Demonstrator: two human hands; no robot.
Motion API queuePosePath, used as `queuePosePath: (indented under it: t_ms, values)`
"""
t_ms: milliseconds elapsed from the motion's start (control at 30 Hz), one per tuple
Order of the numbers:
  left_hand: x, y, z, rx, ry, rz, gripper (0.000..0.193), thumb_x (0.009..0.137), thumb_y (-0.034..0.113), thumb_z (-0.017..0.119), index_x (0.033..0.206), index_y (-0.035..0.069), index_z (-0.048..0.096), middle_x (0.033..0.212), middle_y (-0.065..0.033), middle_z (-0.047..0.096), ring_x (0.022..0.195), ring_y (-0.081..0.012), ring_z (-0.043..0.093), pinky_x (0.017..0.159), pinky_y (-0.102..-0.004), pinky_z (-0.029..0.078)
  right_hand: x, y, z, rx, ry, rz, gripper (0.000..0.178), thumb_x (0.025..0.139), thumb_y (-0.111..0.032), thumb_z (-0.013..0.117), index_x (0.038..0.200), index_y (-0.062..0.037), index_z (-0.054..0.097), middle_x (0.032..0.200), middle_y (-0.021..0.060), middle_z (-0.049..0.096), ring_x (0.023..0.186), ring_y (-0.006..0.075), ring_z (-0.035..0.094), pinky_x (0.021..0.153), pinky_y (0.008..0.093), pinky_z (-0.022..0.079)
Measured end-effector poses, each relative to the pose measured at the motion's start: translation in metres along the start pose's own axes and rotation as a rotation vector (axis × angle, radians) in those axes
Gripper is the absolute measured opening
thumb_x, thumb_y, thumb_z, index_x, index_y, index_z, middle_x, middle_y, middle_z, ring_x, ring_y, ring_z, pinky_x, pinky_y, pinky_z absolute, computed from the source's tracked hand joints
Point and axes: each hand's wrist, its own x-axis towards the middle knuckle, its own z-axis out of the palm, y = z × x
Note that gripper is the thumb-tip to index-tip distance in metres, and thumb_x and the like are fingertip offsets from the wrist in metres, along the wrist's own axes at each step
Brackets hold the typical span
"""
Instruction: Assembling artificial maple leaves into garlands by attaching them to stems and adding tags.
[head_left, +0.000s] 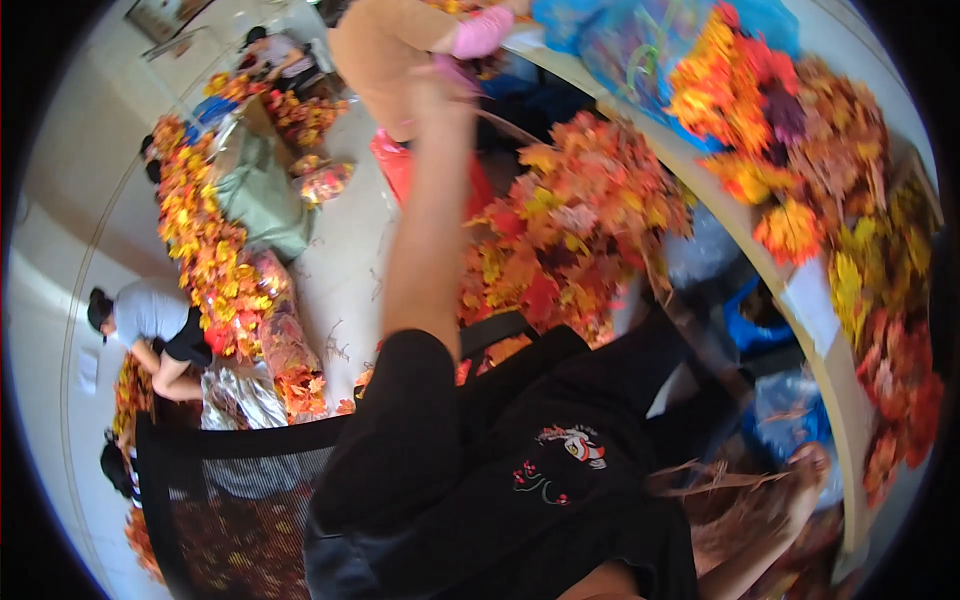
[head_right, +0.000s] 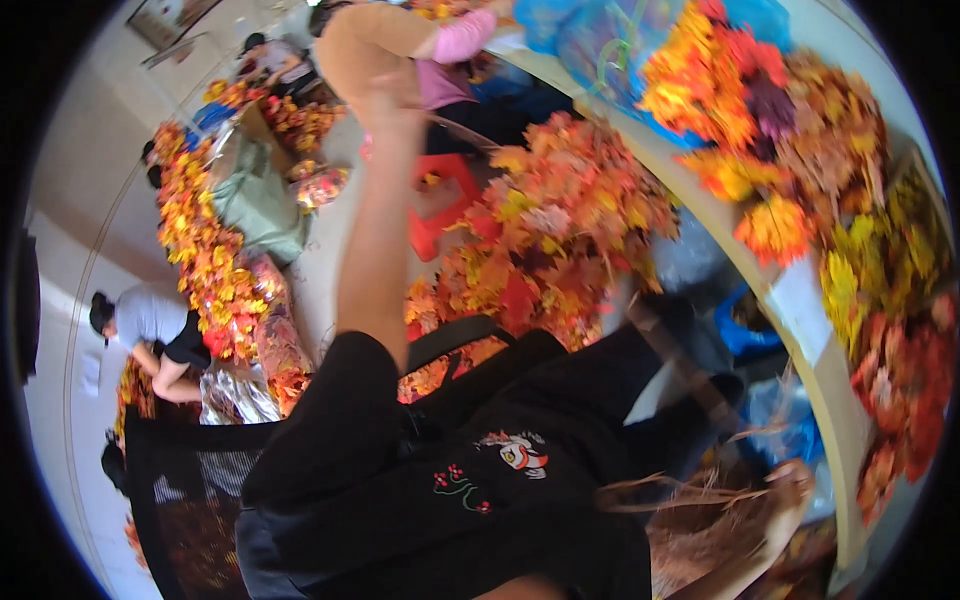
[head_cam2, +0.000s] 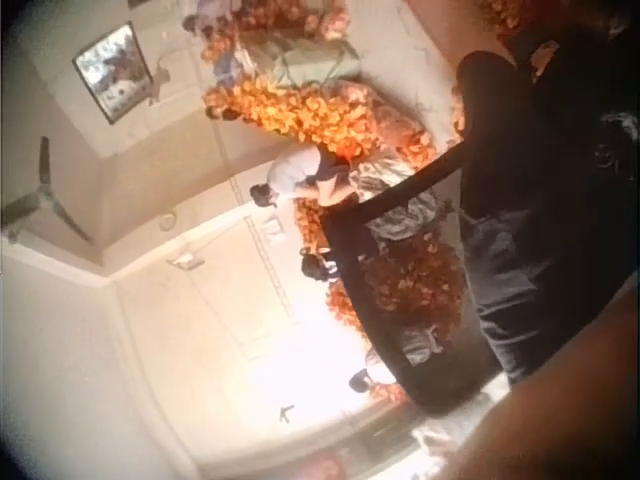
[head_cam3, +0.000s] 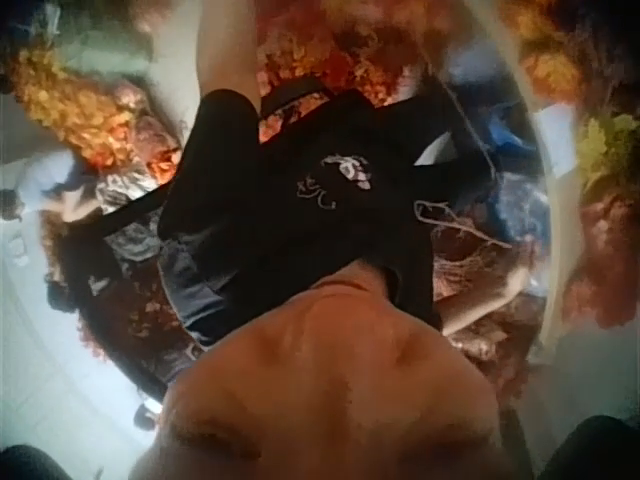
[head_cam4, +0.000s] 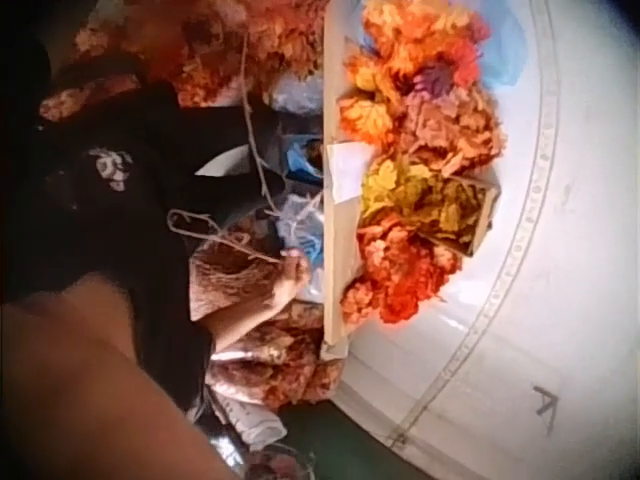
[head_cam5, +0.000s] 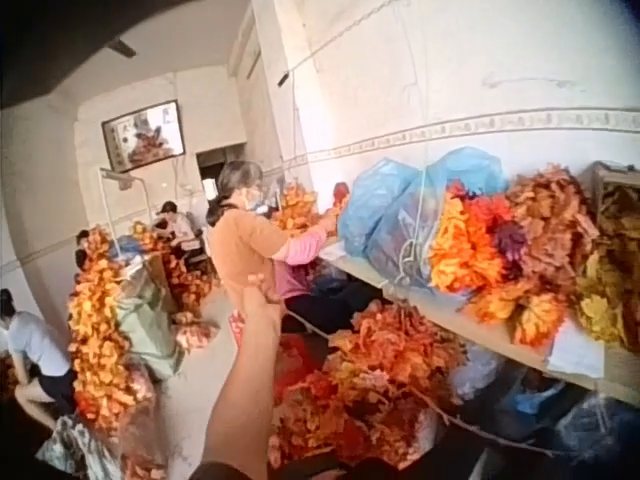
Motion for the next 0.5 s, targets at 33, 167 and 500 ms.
queuePosePath:
  t_ms: [33,167,500]
  values:
    - [-0.008,0.04,0.037,-0.192,0.396,-0.463,0.015,0.088,0.018,0.044,0.076,0.011,0.049,0.047,0.0049,0.033,0.033,-0.0096,0.031,0.037,-0.0258,0.035,-0.001,0.01,-0.036,0.098,0.133,0.116,0.026,0.085,-0.021,0.057,0.066,-0.0033,0.051,0.061,-0.0007,0.045,0.053,0.0074,0.037,0.052,0.0228,0.028]
    - [0.046,0.038,-0.018,-0.173,0.387,-0.492,0.019,0.09,0.017,0.035,0.078,0.009,0.047,0.046,0.0053,0.022,0.035,-0.0081,0.014,0.039,-0.0215,0.024,-0.029,0.028,-0.071,-0.261,-0.236,-0.051,0.038,0.086,-0.03,0.058,0.06,-0.0039,0.051,0.058,-0.0015,0.044,0.054,0.0065,0.038,0.05,0.0229,0.026]
    - [0.092,0.09,-0.07,-0.108,0.283,-0.282,0.014,0.089,0.018,0.038,0.086,0.01,0.049,0.058,0.0034,0.039,0.041,-0.0101,0.031,0.038,-0.0261,0.031,-0.098,0.107,-0.196,-0.034,0.287,0.235,0.02,0.09,-0.019,0.052,0.074,-0.0063,0.052,0.069,-0.0038,0.045,0.057,0.0031,0.033,0.049,0.018,0.026]
